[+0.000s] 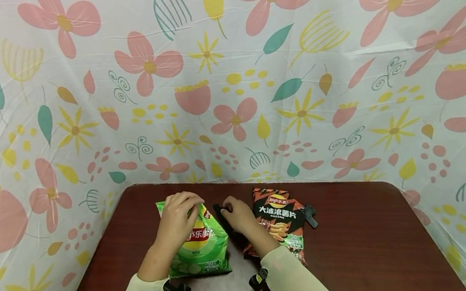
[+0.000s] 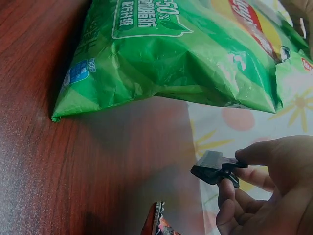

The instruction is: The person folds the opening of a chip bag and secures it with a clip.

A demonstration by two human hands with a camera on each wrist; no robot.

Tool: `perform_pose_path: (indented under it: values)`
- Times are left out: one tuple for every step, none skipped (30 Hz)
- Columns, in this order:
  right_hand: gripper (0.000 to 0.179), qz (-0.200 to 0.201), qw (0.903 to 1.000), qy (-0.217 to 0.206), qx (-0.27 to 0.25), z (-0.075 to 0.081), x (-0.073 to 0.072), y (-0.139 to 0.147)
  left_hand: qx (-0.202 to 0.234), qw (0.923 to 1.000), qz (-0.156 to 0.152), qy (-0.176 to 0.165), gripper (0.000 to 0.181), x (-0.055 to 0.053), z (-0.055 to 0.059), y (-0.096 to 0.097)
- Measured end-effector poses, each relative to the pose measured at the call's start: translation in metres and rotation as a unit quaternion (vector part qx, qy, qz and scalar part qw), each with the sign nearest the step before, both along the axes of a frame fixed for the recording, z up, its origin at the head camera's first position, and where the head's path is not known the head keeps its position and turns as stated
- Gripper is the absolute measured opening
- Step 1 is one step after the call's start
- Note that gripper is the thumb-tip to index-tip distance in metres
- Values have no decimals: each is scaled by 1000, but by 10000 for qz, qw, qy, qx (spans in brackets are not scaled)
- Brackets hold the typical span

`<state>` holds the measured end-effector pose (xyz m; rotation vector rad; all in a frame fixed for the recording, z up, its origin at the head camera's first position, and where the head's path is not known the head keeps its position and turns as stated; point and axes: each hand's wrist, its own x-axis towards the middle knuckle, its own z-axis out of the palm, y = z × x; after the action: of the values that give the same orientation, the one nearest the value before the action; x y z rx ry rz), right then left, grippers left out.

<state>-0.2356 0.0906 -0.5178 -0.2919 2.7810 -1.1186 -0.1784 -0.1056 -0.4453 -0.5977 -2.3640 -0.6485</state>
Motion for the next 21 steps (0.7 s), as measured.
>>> perform_pose_path:
  values:
    - [21, -12, 10000, 2, -27, 1, 1, 0, 3, 10000, 4, 2, 12, 0, 0, 0]
    - [25, -37, 10000, -27, -75, 1, 1, 1, 12, 10000, 7, 12, 12, 0, 0, 0]
    - [29, -72, 9999, -72, -116, 2, 2, 1, 11, 10000, 16, 13, 12, 0, 0, 0]
    - [33, -101, 9997, -117, -174, 3, 2, 2, 17, 10000, 16, 14, 12, 0, 1, 0]
    - [36, -149, 9995, -158, -229, 3, 2, 2, 31, 10000, 4, 19, 11, 0, 1, 0]
    - [38, -209, 9992, -201, -266, 4, 2, 3, 34, 10000, 2, 23, 11, 0, 1, 0]
    - [39, -249, 9989, -235, -313, 5, 2, 3, 32, 10000, -3, 20, 11, 0, 1, 0]
    - [39, -291, 9985, -271, -366, 5, 2, 4, 36, 10000, -8, 13, 11, 0, 1, 0]
    - [38, -319, 9983, -272, -405, 6, 3, 5, 40, 10000, -17, 1, 12, 0, 1, 0]
    - [38, -349, 9980, -273, -451, 7, 3, 5, 39, 10000, -19, 8, 12, 0, 1, 0]
    - [37, -372, 9978, -265, -472, 7, 3, 6, 36, 10000, -17, 15, 11, 0, 1, 0]
    - [37, -380, 9977, -263, -505, 8, 3, 7, 31, 10000, -11, 23, 12, 0, 1, 0]
    - [36, -388, 9974, -255, -543, 9, 4, 7, 34, 10000, -9, 26, 12, 0, 1, 0]
    - [35, -406, 9971, -266, -578, 10, 4, 8, 44, 10000, -9, 49, 12, -1, 0, 0]
    - [35, -395, 9971, -255, -599, 10, 5, 8, 40, 10000, -3, 57, 12, -1, 0, 0]
    - [35, -395, 9969, -264, -627, 11, 5, 9, 34, 10000, 2, 63, 12, -1, 0, 0]
    - [35, -393, 9968, -259, -644, 12, 6, 9, 34, 10000, 4, 60, 12, -1, 0, 0]
    - [36, -365, 9967, -248, -674, 13, 7, 9, 41, 10000, 1, 57, 12, -1, -1, 0]
    - [36, -354, 9967, -237, -693, 13, 8, 10, 47, 10000, -4, 46, 12, -1, -1, 0]
    - [36, -337, 9966, -232, -718, 14, 8, 10, 47, 10000, -9, 40, 12, -1, -1, 0]
    - [36, -316, 9966, -222, -735, 14, 9, 10, 44, 10000, -14, 21, 12, 0, 0, 0]
